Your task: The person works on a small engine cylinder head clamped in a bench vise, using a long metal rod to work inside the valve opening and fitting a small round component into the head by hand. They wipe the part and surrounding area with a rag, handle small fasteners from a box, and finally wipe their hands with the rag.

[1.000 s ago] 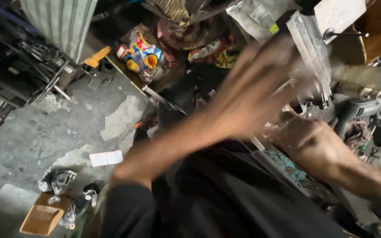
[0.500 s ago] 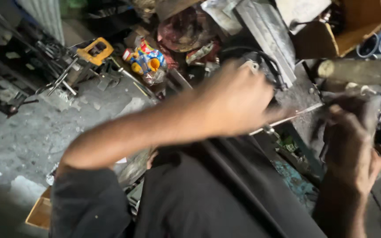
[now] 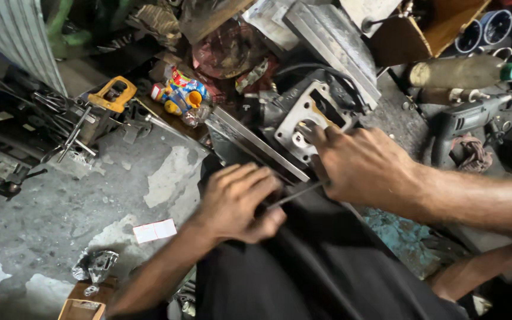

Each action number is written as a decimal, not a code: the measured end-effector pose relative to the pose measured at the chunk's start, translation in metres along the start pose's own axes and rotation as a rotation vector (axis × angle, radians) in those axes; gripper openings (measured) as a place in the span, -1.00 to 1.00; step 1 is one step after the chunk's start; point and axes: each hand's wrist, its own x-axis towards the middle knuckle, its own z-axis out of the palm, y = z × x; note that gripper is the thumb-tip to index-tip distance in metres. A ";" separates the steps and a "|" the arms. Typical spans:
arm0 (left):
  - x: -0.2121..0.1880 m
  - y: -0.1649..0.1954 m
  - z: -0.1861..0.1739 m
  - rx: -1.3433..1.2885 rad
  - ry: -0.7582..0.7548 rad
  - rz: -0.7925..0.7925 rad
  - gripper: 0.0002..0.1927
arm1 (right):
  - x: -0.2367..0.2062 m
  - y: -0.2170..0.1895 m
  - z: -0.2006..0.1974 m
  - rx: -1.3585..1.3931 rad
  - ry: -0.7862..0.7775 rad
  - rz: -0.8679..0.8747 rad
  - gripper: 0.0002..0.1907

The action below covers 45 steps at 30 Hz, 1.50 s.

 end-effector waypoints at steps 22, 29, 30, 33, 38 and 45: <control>0.246 -0.008 0.065 0.084 -0.120 0.536 -0.44 | -0.013 0.023 0.122 2.441 0.326 0.073 -0.30; 0.103 0.038 0.010 0.399 -0.382 0.170 -0.49 | -0.026 0.070 0.110 1.540 1.263 0.055 -0.43; 0.087 0.036 0.024 0.340 -0.295 0.163 -0.61 | -0.029 0.070 0.105 1.244 1.307 0.017 -0.44; 0.050 0.019 0.071 0.231 -0.316 0.107 -0.58 | -0.052 0.058 0.079 0.283 1.079 -0.300 -0.46; 0.013 0.002 0.075 0.072 -0.376 -0.030 -0.61 | -0.037 0.020 0.036 -0.494 0.673 -0.423 -0.43; -0.019 -0.022 0.076 -0.067 0.167 0.177 -0.50 | 0.009 -0.006 0.010 -0.283 -0.185 -0.029 -0.26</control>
